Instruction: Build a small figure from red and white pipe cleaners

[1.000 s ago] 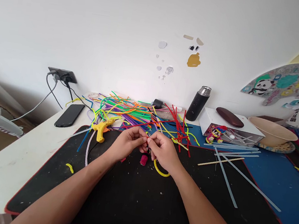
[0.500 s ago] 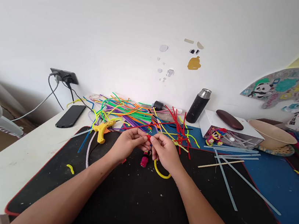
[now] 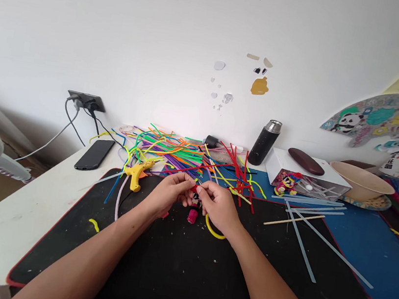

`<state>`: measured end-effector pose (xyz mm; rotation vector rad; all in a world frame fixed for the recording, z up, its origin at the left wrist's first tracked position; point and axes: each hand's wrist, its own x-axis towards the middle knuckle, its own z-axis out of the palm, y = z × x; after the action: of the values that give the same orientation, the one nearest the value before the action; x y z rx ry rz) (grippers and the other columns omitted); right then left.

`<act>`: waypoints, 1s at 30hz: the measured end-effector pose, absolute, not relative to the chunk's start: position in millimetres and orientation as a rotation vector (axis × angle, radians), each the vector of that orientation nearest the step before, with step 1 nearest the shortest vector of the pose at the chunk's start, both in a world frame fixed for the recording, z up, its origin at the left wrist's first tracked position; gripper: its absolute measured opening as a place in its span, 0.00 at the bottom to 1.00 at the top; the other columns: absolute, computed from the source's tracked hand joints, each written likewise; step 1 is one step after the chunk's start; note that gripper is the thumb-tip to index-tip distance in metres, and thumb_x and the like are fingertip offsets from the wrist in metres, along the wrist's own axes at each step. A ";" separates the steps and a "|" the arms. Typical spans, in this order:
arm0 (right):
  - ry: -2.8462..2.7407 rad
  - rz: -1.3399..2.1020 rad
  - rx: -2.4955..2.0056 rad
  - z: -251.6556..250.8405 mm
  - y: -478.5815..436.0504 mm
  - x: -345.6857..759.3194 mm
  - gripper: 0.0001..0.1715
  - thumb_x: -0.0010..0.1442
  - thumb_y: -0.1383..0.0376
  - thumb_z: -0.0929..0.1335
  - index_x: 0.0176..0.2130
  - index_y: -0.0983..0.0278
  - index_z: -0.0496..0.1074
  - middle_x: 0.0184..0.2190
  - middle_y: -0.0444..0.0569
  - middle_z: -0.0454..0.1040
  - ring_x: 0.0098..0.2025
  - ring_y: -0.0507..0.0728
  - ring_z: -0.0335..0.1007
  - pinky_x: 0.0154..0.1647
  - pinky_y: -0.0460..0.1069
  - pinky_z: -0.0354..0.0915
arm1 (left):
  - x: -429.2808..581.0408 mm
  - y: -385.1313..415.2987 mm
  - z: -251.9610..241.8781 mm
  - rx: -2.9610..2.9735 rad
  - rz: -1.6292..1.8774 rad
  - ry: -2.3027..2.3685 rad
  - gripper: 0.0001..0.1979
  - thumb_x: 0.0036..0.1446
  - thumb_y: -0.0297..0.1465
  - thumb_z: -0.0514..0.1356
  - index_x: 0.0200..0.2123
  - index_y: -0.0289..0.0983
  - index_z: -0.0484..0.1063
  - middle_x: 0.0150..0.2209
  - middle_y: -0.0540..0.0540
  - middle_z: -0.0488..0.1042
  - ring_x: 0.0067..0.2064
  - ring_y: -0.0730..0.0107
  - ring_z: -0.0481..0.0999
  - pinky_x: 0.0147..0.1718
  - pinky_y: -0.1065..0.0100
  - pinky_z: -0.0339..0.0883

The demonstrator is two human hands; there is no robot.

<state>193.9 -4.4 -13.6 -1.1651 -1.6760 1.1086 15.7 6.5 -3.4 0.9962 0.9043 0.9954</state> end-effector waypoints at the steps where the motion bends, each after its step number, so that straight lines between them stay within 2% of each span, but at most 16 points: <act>1: -1.691 1.090 -1.170 -14.6 -4.4 193.9 0.16 0.69 0.54 0.66 0.34 0.60 0.72 0.21 0.39 0.68 0.18 0.51 0.65 0.21 0.46 0.61 | 15.9 6.7 -4.0 0.993 0.998 0.906 0.19 0.50 0.42 0.74 0.30 0.36 0.71 0.22 0.51 0.75 0.21 0.74 0.75 0.20 0.75 0.67; 18: -1.661 1.083 -1.225 -14.2 -3.1 193.3 0.15 0.69 0.54 0.65 0.34 0.60 0.72 0.17 0.38 0.67 0.16 0.52 0.65 0.21 0.46 0.60 | 16.7 7.3 -8.6 1.049 1.032 0.912 0.23 0.48 0.46 0.76 0.33 0.33 0.75 0.27 0.48 0.78 0.26 0.73 0.78 0.28 0.72 0.74; 25: -1.645 1.131 -1.215 -16.0 -2.6 192.9 0.16 0.69 0.54 0.65 0.33 0.60 0.70 0.17 0.38 0.67 0.17 0.52 0.65 0.21 0.46 0.60 | 16.3 7.0 -9.5 1.227 1.045 0.980 0.21 0.53 0.47 0.72 0.35 0.35 0.74 0.27 0.49 0.78 0.26 0.70 0.79 0.29 0.68 0.76; 30: -1.600 1.234 -1.161 -18.3 -2.1 192.1 0.15 0.69 0.52 0.66 0.36 0.60 0.70 0.21 0.39 0.69 0.18 0.52 0.66 0.21 0.46 0.62 | 16.4 5.2 -8.5 1.302 1.062 1.004 0.19 0.55 0.45 0.70 0.35 0.35 0.75 0.28 0.49 0.78 0.27 0.69 0.79 0.29 0.68 0.76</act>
<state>192.1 -2.1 -18.3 -1.1614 -1.6003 1.2344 16.4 5.2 -8.5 1.3022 1.0040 1.0622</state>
